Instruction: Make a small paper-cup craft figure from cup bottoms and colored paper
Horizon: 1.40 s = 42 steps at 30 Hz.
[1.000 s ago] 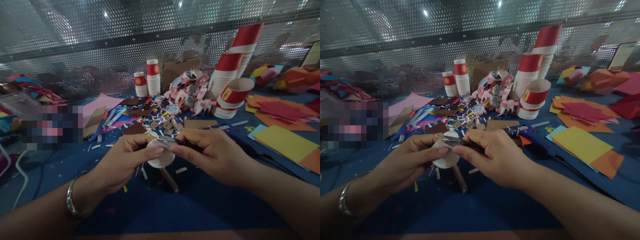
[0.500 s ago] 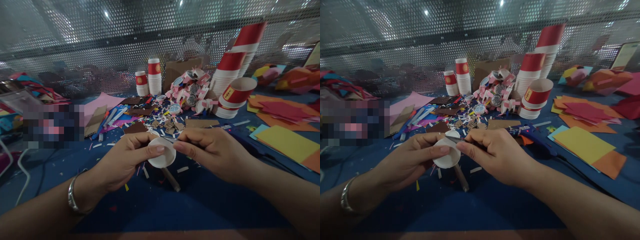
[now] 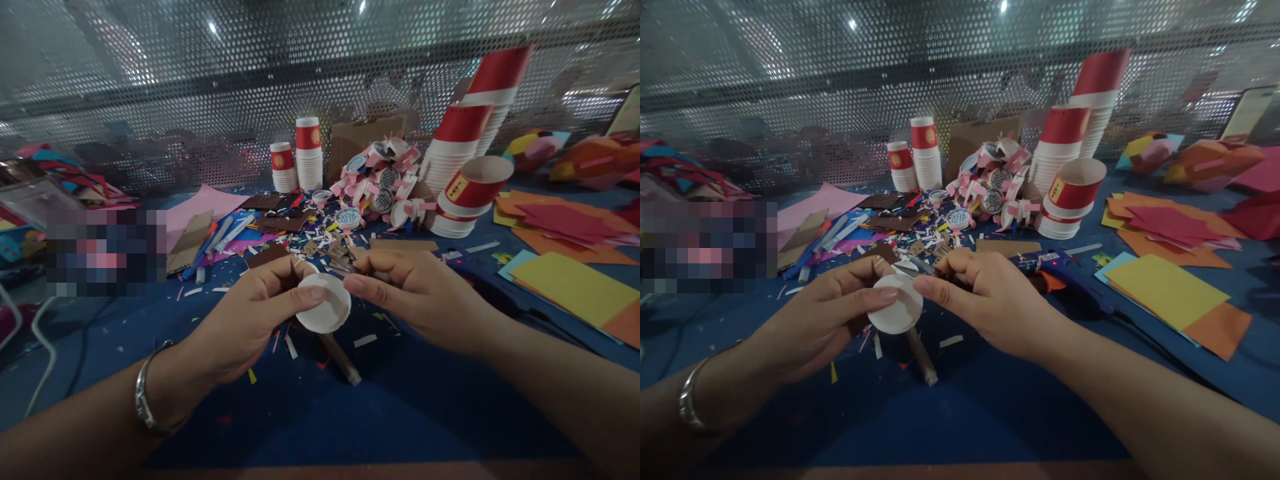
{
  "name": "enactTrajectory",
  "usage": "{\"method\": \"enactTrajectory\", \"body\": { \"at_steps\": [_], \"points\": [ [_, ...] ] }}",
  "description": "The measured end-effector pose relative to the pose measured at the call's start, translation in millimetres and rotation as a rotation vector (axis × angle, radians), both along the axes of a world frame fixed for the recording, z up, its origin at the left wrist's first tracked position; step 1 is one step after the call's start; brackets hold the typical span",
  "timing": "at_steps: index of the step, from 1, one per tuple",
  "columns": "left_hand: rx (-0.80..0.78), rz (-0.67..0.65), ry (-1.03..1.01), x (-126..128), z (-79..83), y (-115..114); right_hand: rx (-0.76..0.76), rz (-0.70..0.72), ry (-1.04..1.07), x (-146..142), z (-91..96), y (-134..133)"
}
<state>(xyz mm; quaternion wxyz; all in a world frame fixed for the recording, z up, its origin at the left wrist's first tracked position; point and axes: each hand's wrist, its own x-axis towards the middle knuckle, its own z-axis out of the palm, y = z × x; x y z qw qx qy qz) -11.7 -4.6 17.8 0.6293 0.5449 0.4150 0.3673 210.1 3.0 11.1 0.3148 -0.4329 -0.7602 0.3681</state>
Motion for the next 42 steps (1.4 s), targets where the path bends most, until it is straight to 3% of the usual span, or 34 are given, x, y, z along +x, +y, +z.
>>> {"method": "enactTrajectory", "body": {
  "at_steps": [7, 15, 21, 24, 27, 30, 35, 39, 42],
  "points": [
    [0.018, -0.018, -0.024, 4.7, -5.3, -0.6, -0.238, 0.101, 0.201, -3.1, -5.7, -1.7],
    [-0.064, 0.026, -0.140, 6.8, -6.1, -1.3, -0.245, 0.105, 0.253, -2.3, -9.4, 1.3],
    [0.017, 0.104, -0.096, 3.3, -3.3, 6.0, -0.211, 0.056, 0.296, -2.7, -6.0, 1.3],
    [0.171, 0.227, 0.051, -5.8, 2.5, 15.8, -0.180, 0.043, 0.304, -2.8, -4.7, 1.5],
    [0.518, 0.547, 0.171, -16.3, 6.0, 26.4, -0.211, 0.042, 0.326, -2.5, -5.5, 1.3],
    [0.509, 0.637, 0.166, -19.1, 2.5, 32.0, -0.237, 0.033, 0.330, -2.7, -6.6, 1.2],
    [0.323, 0.429, 0.161, -5.7, -7.5, 27.6, -0.251, 0.026, 0.334, -2.7, -6.9, 2.3],
    [0.403, 0.341, 0.221, -0.1, -6.6, 21.2, -0.268, 0.032, 0.350, -1.7, -8.7, 2.4],
    [0.295, 0.243, 0.137, -1.2, -7.5, 18.3, -0.300, 0.041, 0.351, -1.8, -10.6, 2.6]
  ]
}}
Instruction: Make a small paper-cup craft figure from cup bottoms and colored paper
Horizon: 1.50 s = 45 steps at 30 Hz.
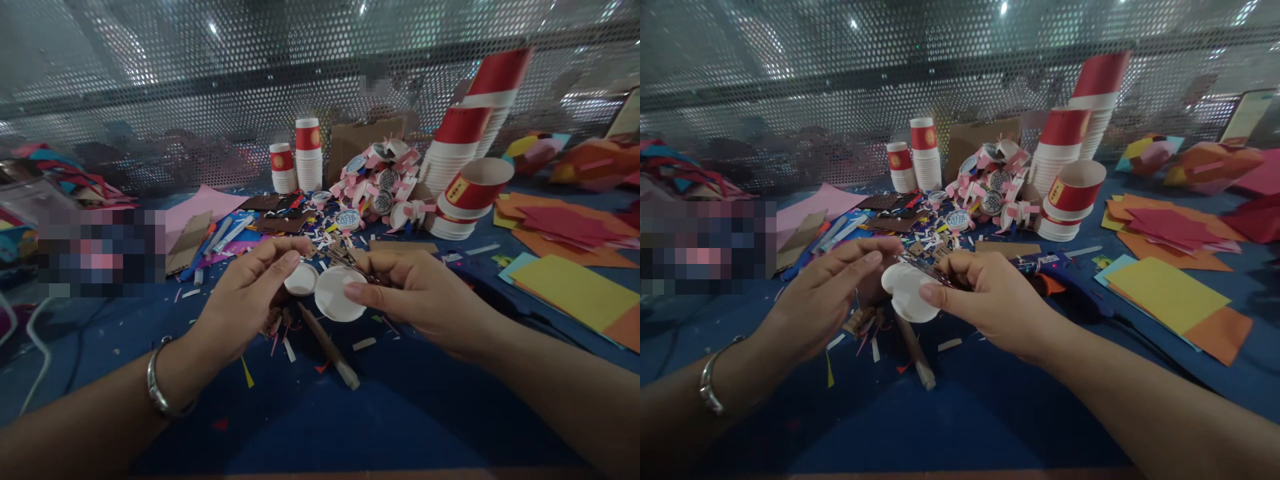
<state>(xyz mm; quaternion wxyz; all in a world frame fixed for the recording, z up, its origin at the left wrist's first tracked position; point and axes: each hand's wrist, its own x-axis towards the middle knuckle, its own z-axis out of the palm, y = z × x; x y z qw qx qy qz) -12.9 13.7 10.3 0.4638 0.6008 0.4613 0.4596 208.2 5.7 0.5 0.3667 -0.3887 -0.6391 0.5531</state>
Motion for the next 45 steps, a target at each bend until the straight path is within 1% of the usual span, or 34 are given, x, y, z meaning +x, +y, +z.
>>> {"method": "enactTrajectory", "body": {
  "at_steps": [2, 4, 6, 9, 14, 17, 21, 25, 28, 32, 38, 42, 45],
  "points": [
    [-0.052, -0.081, -0.019, -0.8, -2.0, -2.2, -0.024, 0.008, 0.006, -0.6, -0.6, 0.4],
    [-0.062, -0.142, 0.021, -1.2, -3.4, -5.1, -0.039, 0.011, 0.024, -1.3, -0.4, 0.9],
    [-0.075, -0.194, 0.053, -1.4, -3.3, -8.5, -0.022, 0.009, 0.035, -1.8, 0.4, 1.0],
    [-0.085, -0.253, 0.041, -1.4, -0.5, -12.8, 0.012, 0.011, 0.031, -2.1, 1.6, 0.7],
    [-0.127, -0.316, 0.031, -0.9, 3.3, -15.0, 0.066, -0.003, 0.041, -2.5, 4.1, -0.3],
    [-0.168, -0.359, -0.011, -0.6, 2.5, -15.4, 0.075, -0.011, 0.048, -3.1, 6.6, -1.0],
    [-0.243, -0.435, -0.117, -0.5, 0.7, -16.9, 0.071, -0.018, 0.043, -3.9, 9.2, -2.3],
    [-0.316, -0.508, -0.194, 0.0, 2.6, -18.9, 0.072, -0.021, 0.050, -3.7, 9.6, -2.6],
    [-0.324, -0.524, -0.180, 0.0, 5.0, -19.8, 0.066, -0.008, 0.077, -3.3, 9.5, -2.3],
    [-0.294, -0.523, -0.149, -0.4, 6.2, -19.9, 0.054, -0.002, 0.093, -4.3, 9.7, -2.0],
    [-0.335, -0.539, -0.212, 1.3, 9.3, -20.1, 0.074, -0.010, 0.050, -3.8, 10.5, -2.5],
    [-0.301, -0.561, -0.180, 0.5, 11.8, -20.7, 0.083, 0.003, 0.062, -2.1, 10.7, -3.6],
    [-0.260, -0.558, -0.143, -1.8, 9.9, -19.0, 0.078, 0.008, 0.083, -2.1, 10.6, -3.8]
  ]
}}
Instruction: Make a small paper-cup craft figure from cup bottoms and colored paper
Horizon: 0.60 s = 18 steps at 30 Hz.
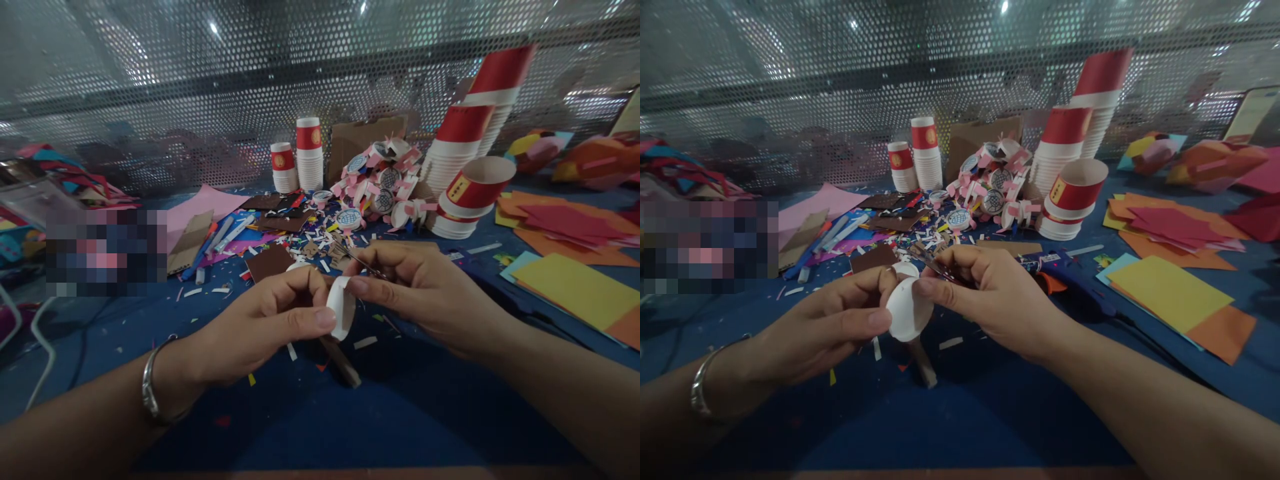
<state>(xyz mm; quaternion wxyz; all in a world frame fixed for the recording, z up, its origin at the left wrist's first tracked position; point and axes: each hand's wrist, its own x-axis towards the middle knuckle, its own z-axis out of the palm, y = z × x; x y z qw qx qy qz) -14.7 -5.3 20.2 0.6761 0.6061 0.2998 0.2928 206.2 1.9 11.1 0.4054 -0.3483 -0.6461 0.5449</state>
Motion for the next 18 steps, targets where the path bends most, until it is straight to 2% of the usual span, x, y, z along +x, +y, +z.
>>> {"method": "enactTrajectory", "body": {
  "at_steps": [8, 11, 18],
  "points": [
    [0.287, 0.256, 0.051, -4.0, -6.5, 11.3, -0.047, -0.066, -0.027, 2.1, 1.2, -2.2],
    [0.348, 0.280, 0.070, -5.1, -5.9, 12.1, -0.057, -0.051, -0.009, 2.1, 1.6, -3.1],
    [0.377, 0.286, 0.132, -7.9, -6.7, 10.7, -0.088, 0.009, -0.064, 1.6, -3.9, -2.6]
  ]
}}
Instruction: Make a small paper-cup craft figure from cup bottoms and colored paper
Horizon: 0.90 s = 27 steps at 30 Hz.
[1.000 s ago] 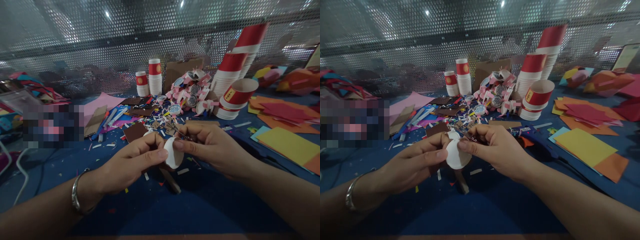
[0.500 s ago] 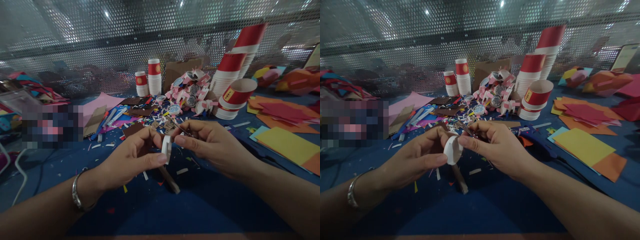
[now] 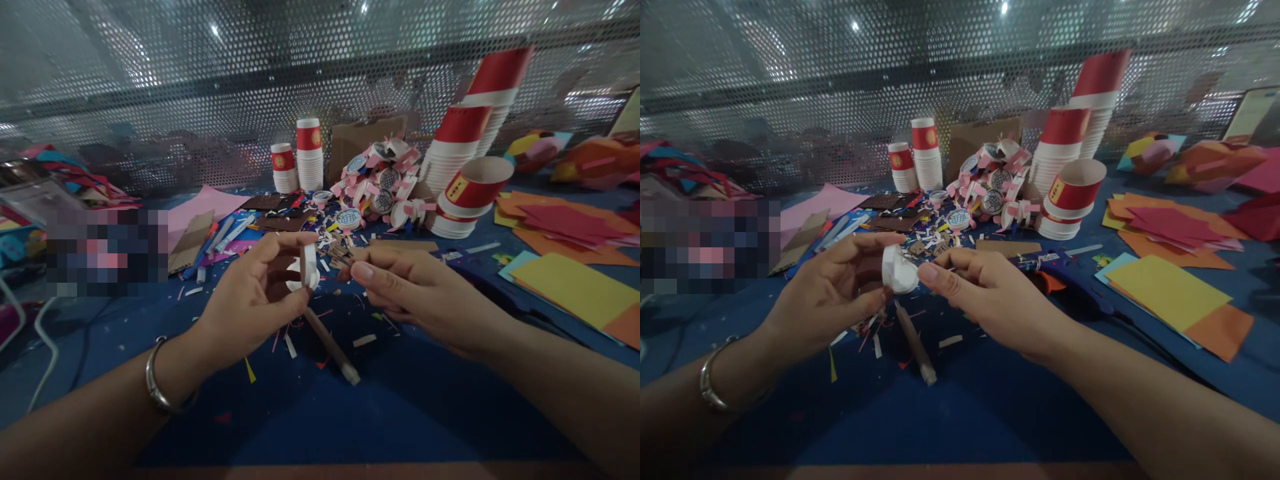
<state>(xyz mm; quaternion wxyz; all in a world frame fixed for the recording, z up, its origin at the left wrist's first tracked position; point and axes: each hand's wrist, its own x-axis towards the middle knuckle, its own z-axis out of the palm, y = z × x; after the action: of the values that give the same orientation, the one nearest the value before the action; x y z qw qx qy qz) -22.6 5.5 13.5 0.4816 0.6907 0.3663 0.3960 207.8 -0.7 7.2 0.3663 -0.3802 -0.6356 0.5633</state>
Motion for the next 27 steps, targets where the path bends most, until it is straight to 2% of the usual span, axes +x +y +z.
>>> {"method": "enactTrajectory", "body": {
  "at_steps": [6, 13, 20, 27],
  "points": [
    [0.064, 0.005, 0.048, 0.2, -0.3, 0.3, 0.004, 0.079, -0.084, 2.3, -4.0, 2.9],
    [0.074, 0.032, 0.091, 0.5, 1.0, -1.7, 0.025, 0.102, -0.122, 2.6, -3.2, 1.9],
    [-0.107, 0.007, -0.099, 0.1, 0.4, 3.5, 0.017, 0.071, -0.086, 2.1, -1.7, 1.1],
    [-0.312, 0.025, -0.264, 2.7, 5.4, 0.5, 0.056, -0.066, -0.016, -0.4, -0.8, 2.8]
  ]
}}
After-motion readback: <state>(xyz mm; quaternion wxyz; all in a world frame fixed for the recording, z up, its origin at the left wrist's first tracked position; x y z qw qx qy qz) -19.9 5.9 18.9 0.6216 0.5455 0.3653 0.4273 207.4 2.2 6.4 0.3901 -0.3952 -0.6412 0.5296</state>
